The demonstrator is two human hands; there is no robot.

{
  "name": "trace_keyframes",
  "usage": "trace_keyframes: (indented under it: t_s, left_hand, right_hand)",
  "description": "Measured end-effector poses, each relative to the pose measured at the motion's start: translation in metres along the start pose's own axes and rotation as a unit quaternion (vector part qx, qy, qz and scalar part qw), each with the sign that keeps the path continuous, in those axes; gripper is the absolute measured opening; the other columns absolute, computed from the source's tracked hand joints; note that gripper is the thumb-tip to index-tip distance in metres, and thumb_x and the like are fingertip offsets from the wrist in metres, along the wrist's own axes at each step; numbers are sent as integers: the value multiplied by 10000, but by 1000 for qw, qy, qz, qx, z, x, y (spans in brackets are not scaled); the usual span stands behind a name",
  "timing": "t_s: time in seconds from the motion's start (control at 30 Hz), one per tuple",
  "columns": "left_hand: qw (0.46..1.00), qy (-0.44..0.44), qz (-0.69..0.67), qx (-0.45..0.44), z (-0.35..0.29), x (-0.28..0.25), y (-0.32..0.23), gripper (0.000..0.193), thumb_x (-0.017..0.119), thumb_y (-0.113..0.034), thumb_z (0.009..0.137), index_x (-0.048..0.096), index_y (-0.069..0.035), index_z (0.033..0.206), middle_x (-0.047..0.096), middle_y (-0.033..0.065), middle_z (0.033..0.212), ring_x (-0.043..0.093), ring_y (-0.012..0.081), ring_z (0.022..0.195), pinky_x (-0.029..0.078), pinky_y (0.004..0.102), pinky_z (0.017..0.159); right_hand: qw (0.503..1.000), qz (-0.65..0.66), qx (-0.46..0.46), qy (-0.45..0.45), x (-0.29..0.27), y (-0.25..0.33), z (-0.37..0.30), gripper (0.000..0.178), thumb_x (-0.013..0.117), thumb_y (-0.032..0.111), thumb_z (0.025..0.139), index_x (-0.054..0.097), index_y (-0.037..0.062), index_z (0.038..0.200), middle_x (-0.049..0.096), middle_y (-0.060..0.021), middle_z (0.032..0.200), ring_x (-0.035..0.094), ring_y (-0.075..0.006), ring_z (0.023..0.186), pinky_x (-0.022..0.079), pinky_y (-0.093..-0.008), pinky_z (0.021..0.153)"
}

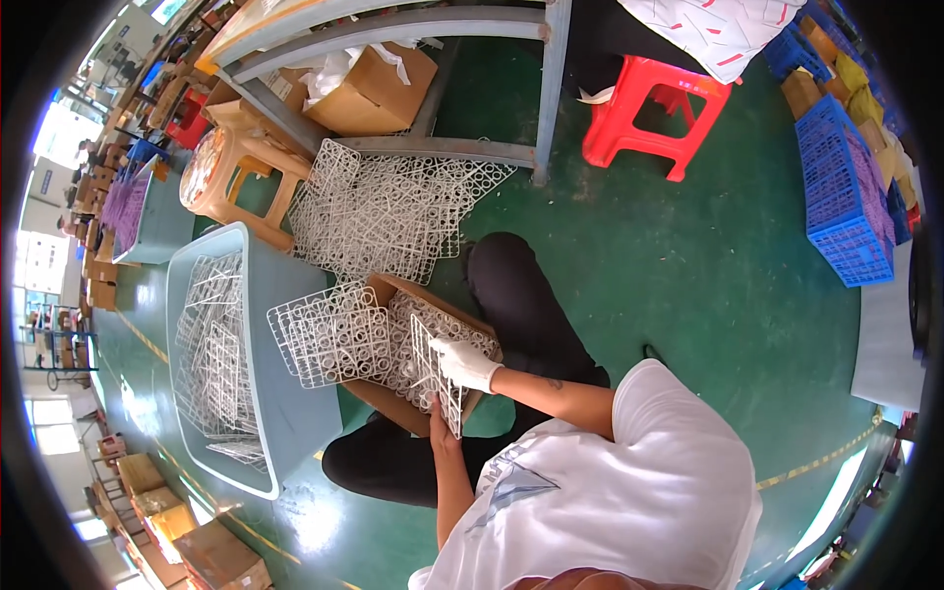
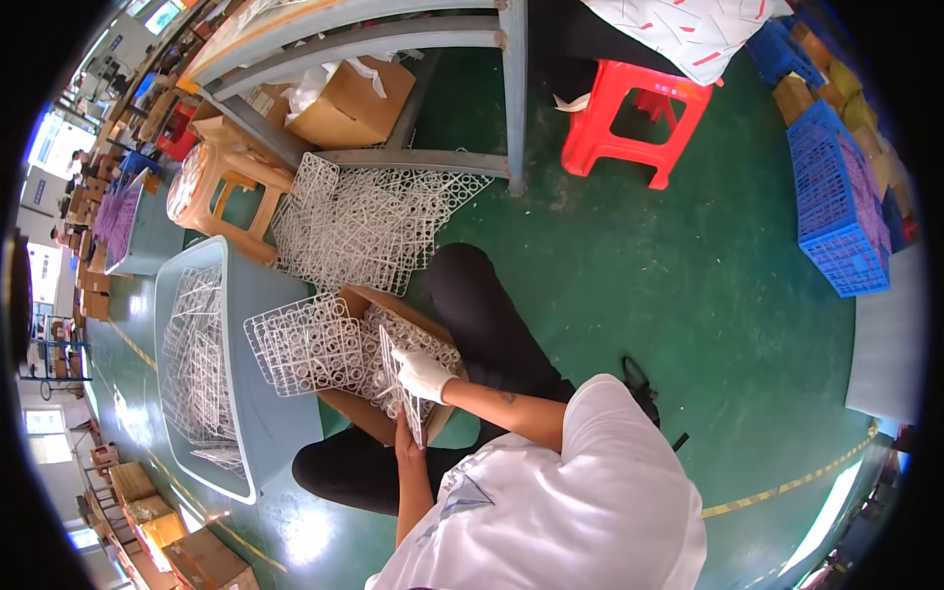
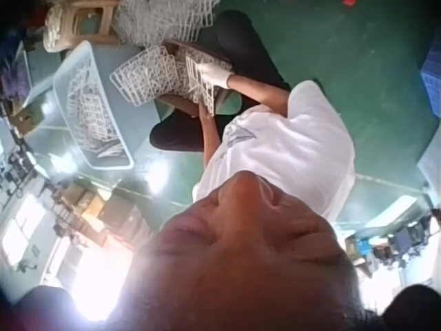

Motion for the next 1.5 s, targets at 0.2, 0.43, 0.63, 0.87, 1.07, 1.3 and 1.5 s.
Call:
trace_keyframes:
  t_s: [0.2, 0.43, 0.63, 0.87, 1.07, 1.3, 1.5]
  left_hand:
    - [999, 2, 13, -32, -5, -8, 6, 434, 426, -301, 944, 422, -16, 1271, 527, 105, 1220, 516, 239, 1096, 416, 355, 939]
    - [996, 76, 41, 2, 7, -14, 16, 595, 287, -491, 937, 323, -60, 1346, 463, 131, 1284, 483, 277, 1142, 398, 399, 970]
    - [988, 5, 148, 35, 12, -24, 15, 452, 491, -332, 916, 433, -5, 1223, 574, 103, 1116, 563, 236, 1004, 486, 393, 835]
    - [996, 1, 50, 71, 12, -15, 18, 399, 380, -289, 956, 460, 1, 1218, 550, 118, 1167, 547, 237, 1041, 440, 358, 897]
    - [999, 41, -24, 13, 11, -6, 15, 436, 299, -295, 960, 413, -4, 1264, 490, 130, 1258, 490, 263, 1136, 380, 385, 979]
    - [992, 115, -45, 33, 13, -8, 10, 482, 331, -364, 942, 391, -39, 1293, 490, 117, 1256, 459, 262, 1171, 357, 389, 1002]
    - [723, 585, -298, 217, -73, 103, -29, 407, 345, -331, 950, 362, -158, 1318, 437, 69, 1233, 406, 218, 1180, 340, 368, 1000]
  right_hand:
    - [988, -84, -91, -95, 3, 26, -23, 449, 547, 152, 805, 469, 0, 1220, 579, -218, 1041, 620, -271, 849, 477, -346, 751]
    - [990, -45, -82, -101, 4, 4, -22, 428, 537, 193, 815, 482, -21, 1183, 543, -225, 1117, 570, -331, 975, 446, -347, 849]
    - [981, -93, -107, -133, 4, 21, -34, 402, 544, 151, 806, 485, -7, 1170, 548, -205, 1091, 558, -347, 971, 451, -380, 835]
    - [949, -228, -194, -99, 28, 60, -55, 401, 538, 170, 798, 480, 43, 1174, 521, -181, 1125, 523, -331, 1028, 425, -388, 883]
    - [943, -239, -218, -79, 37, 71, -57, 395, 535, 154, 799, 481, 66, 1181, 516, -160, 1146, 544, -338, 995, 454, -389, 844]
    - [940, -233, -236, -80, 42, 76, -69, 383, 531, 119, 788, 512, 91, 1169, 536, -129, 1109, 558, -319, 949, 467, -384, 807]
    - [908, -272, -315, -43, 71, 95, -98, 378, 524, 127, 801, 504, 66, 1174, 514, -118, 1127, 532, -291, 1011, 461, -377, 842]
Point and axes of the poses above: each hand's wrist, its own z-axis towards the middle knuckle, its own x-axis out of the palm, y = z × x, the point moved 5 cm from there along z, towards the middle knuckle
